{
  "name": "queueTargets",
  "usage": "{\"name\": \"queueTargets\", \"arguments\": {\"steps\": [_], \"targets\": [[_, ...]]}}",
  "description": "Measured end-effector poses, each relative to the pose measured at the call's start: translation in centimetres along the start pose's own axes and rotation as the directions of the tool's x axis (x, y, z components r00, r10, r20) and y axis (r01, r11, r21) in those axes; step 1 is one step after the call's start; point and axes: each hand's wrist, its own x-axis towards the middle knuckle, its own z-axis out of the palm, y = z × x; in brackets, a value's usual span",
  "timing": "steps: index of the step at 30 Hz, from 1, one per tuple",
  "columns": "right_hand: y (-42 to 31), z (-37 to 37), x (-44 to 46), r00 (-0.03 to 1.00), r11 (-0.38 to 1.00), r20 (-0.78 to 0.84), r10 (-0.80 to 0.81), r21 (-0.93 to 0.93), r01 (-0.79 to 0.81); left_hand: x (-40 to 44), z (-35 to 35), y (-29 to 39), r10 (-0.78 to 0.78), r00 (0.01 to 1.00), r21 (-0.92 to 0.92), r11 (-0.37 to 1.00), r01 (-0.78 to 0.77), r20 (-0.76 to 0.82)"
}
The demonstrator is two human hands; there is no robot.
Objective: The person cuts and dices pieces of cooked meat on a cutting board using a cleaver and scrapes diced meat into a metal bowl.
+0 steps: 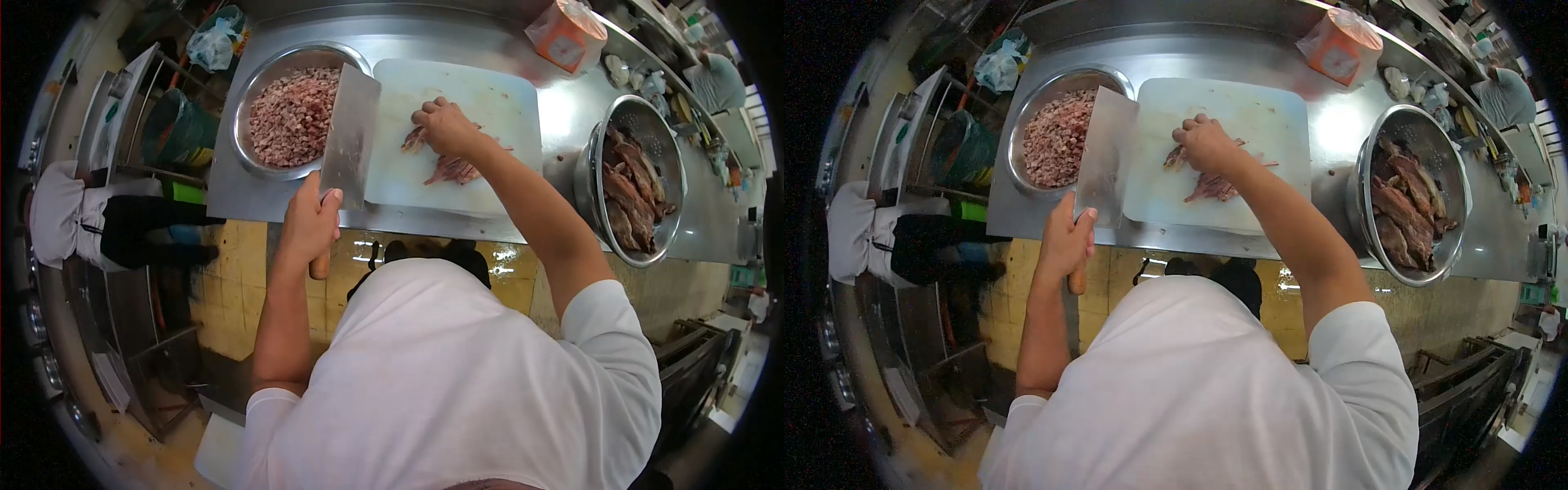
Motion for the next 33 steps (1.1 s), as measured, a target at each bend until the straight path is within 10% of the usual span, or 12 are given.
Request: {"name": "queueTargets", "arguments": {"steps": [10,13,15,33], "targets": [[2.1,-1.2,-1.8,0.995,0.994,0.099,0.028,0.101,-0.038,1.8,1.4,-1.8,0.026,0.993,0.036,0.999,-0.03,0.115],[2.5,-1.6,-3.9,0.999,0.997,-0.023,0.028,0.069,-0.027,3.3,2.3,-1.6,0.191,0.976,0.389,0.896,-0.215,0.101],[2.4,-0.4,-4.5,0.88,0.881,-0.216,0.423,0.326,-0.343,3.8,3.3,-0.9,0.247,0.96,0.603,0.748,-0.277,0.135],[3.7,2.5,-5.9,0.88,0.963,-0.43,0.203,0.25,-0.1,4.0,8.6,2.3,0.041,0.943,0.643,0.722,-0.256,0.33]]}}
